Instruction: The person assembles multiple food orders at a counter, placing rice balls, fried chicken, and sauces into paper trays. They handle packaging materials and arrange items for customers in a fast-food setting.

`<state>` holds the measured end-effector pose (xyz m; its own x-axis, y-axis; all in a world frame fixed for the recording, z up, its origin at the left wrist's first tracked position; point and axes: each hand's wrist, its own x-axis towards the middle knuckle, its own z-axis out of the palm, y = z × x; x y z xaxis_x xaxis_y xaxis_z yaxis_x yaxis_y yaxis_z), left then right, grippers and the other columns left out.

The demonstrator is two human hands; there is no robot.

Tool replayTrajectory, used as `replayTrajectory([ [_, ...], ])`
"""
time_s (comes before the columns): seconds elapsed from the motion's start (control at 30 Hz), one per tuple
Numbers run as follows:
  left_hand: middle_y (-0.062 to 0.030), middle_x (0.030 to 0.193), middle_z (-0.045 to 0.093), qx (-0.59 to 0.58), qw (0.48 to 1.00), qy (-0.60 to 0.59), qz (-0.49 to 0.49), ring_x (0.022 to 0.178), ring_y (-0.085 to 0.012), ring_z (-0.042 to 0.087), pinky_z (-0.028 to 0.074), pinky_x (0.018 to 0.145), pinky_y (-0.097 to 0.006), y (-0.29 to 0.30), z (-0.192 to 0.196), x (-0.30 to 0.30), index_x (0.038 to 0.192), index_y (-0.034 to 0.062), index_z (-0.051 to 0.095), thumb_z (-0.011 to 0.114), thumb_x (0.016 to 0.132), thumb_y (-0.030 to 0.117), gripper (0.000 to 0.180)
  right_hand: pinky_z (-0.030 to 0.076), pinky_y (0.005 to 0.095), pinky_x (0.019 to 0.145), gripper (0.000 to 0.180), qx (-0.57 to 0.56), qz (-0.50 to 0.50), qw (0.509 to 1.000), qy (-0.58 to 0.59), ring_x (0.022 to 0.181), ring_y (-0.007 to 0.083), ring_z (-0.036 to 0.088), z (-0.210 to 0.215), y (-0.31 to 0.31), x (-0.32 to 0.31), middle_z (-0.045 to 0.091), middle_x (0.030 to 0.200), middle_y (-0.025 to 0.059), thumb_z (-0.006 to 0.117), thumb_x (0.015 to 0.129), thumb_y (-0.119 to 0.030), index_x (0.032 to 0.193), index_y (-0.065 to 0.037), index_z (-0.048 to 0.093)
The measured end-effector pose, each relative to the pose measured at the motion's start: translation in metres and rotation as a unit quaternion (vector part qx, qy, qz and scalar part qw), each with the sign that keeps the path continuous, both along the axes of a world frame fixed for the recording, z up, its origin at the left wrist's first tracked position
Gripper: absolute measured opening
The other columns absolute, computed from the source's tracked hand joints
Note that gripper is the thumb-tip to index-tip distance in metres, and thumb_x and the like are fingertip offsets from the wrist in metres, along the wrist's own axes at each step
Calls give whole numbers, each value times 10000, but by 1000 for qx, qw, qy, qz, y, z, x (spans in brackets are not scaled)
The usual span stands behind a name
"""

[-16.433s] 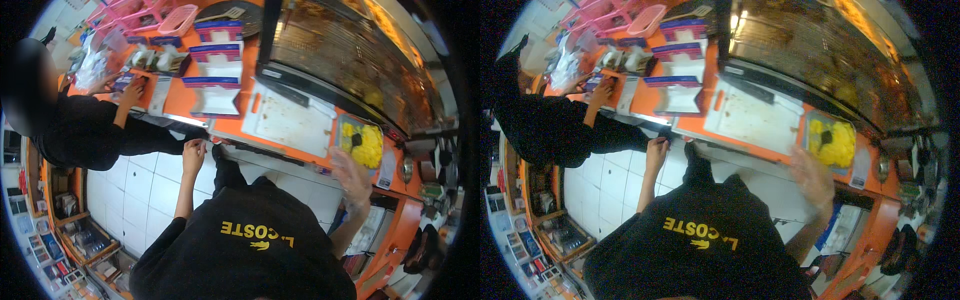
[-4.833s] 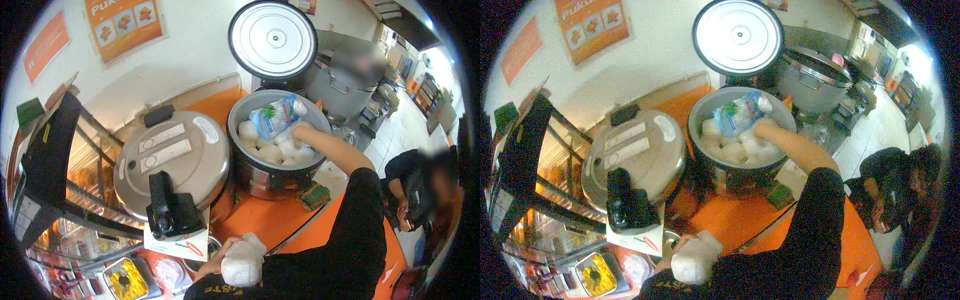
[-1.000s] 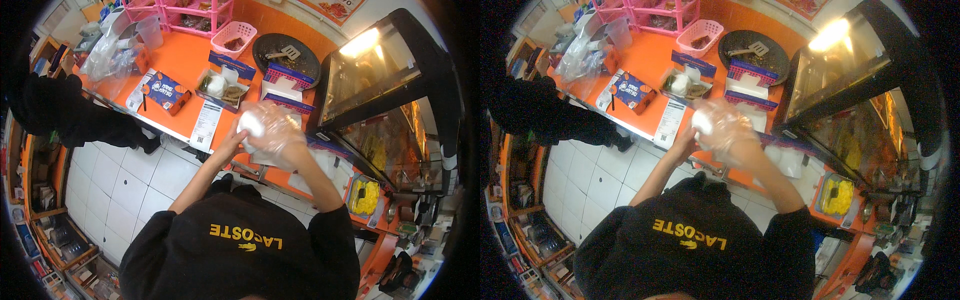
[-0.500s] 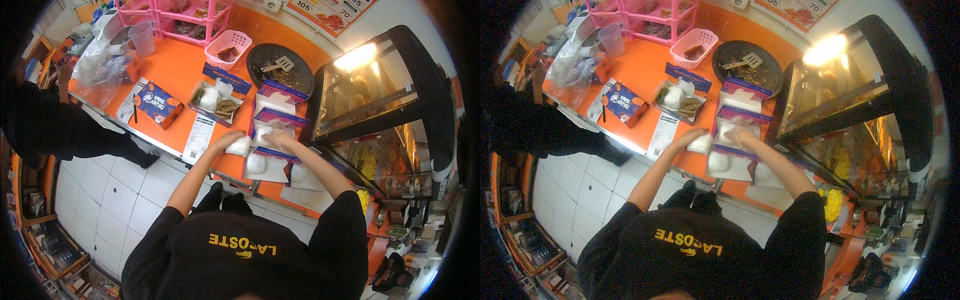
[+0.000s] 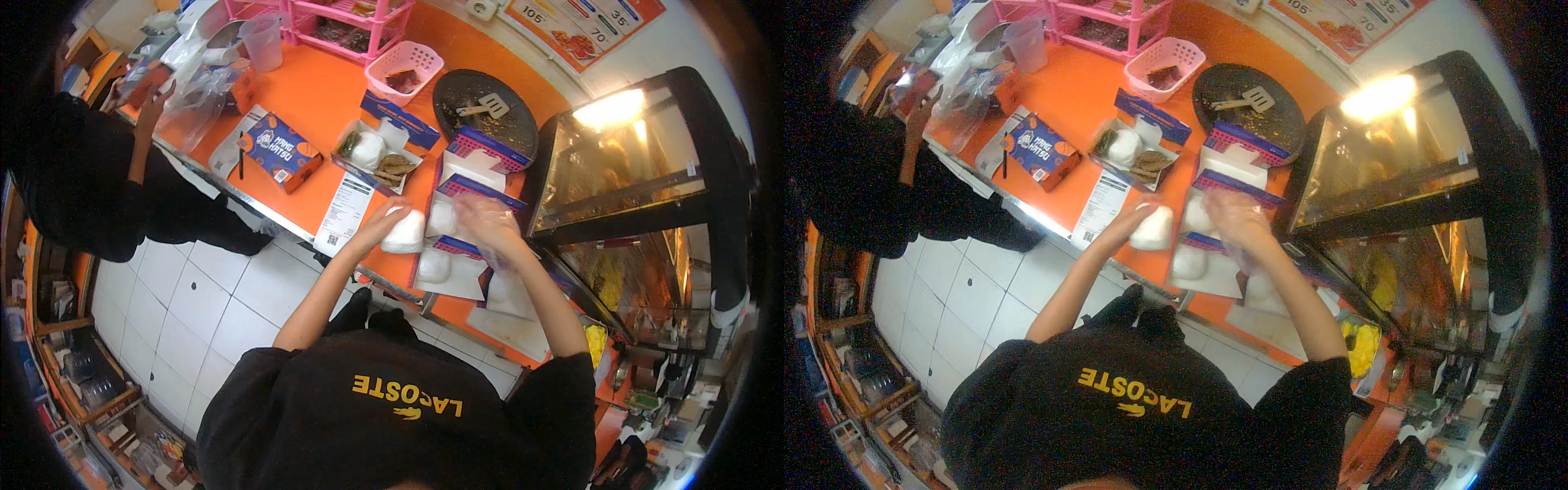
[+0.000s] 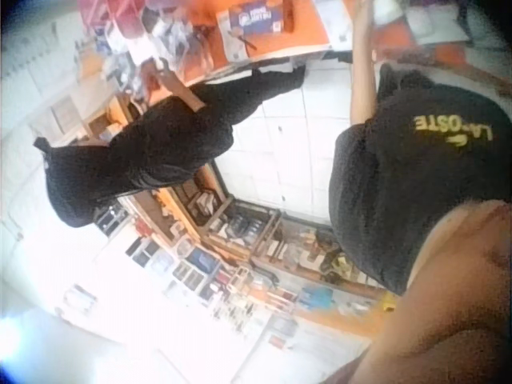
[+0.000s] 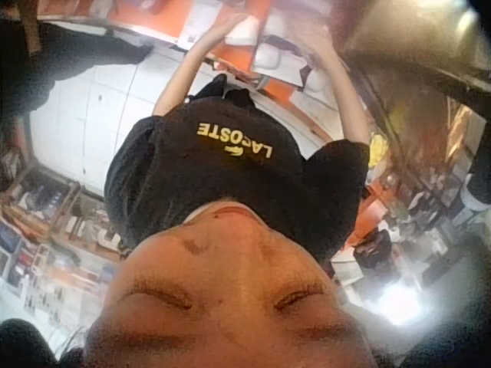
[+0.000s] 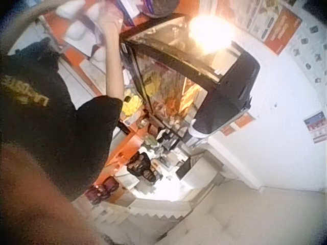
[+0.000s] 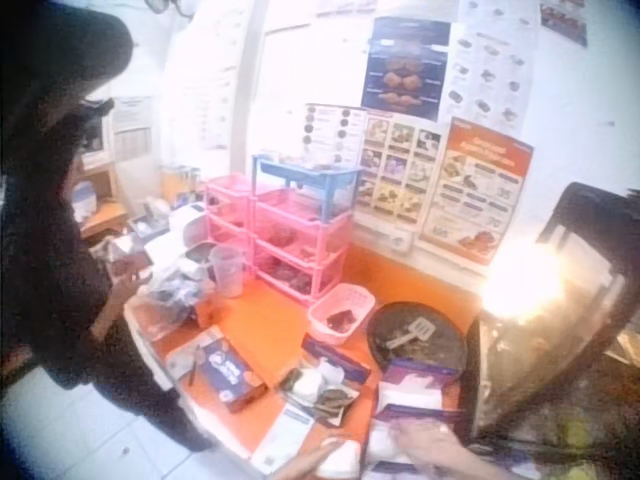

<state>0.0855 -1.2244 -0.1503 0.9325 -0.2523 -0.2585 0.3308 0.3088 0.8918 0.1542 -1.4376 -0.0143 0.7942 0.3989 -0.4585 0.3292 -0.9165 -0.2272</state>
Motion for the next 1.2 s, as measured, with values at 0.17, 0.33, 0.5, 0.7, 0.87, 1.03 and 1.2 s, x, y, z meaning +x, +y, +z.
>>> replayTrajectory([
  [0.17,-153,1347,370,30,948,-263,178,1243,-249,388,311,1038,-355,-46,79,0,1394,55,288,455,967,322,531,532,364,835,395,491,-221,789,295,1005,204,610,49,21,-35,610,1117,43,672,851,-239,1195,-92,544],
  [0.33,-202,1397,238,237,892,-316,220,1274,-331,340,291,1055,-444,-42,113,-26,1405,21,233,471,960,294,574,536,318,765,456,518,-278,792,167,904,166,630,58,31,3,640,1037,50,754,756,-123,1167,-96,558],
  [0.5,-190,1326,310,138,961,-183,153,1216,-288,402,363,1004,-403,-26,68,-79,1384,20,264,479,962,273,537,497,333,828,478,260,-141,954,-53,948,191,605,3,-3,90,632,1020,86,761,759,-224,1149,-44,551],
  [0.7,-157,1252,416,95,985,-50,134,1119,-222,479,437,888,-334,-4,6,-134,1372,31,279,464,980,273,496,461,307,752,530,50,-89,994,-29,893,182,557,-107,-31,159,637,958,83,731,786,-382,1047,64,619],
  [0.87,-183,1214,469,129,988,-11,85,1056,-231,536,468,827,-324,12,-2,-134,1279,0,394,508,961,288,444,511,348,727,227,-244,293,915,-132,876,218,629,-114,-10,145,674,912,128,614,804,-235,913,-53,695],
  [1.03,-245,1219,431,279,951,-130,-25,1061,-316,547,480,851,-377,-27,-5,-101,1266,-48,382,565,910,315,540,469,334,776,283,23,97,979,-176,927,213,596,-91,-79,130,657,1025,127,498,932,-265,965,-38,664],
  [1.2,-311,1209,400,411,896,-167,-26,1046,-471,511,438,902,-488,-69,-57,-67,1312,-63,318,570,876,308,625,475,335,796,223,342,-255,903,53,912,211,599,59,-135,-40,668,986,65,527,933,-185,1035,-23,641],
])
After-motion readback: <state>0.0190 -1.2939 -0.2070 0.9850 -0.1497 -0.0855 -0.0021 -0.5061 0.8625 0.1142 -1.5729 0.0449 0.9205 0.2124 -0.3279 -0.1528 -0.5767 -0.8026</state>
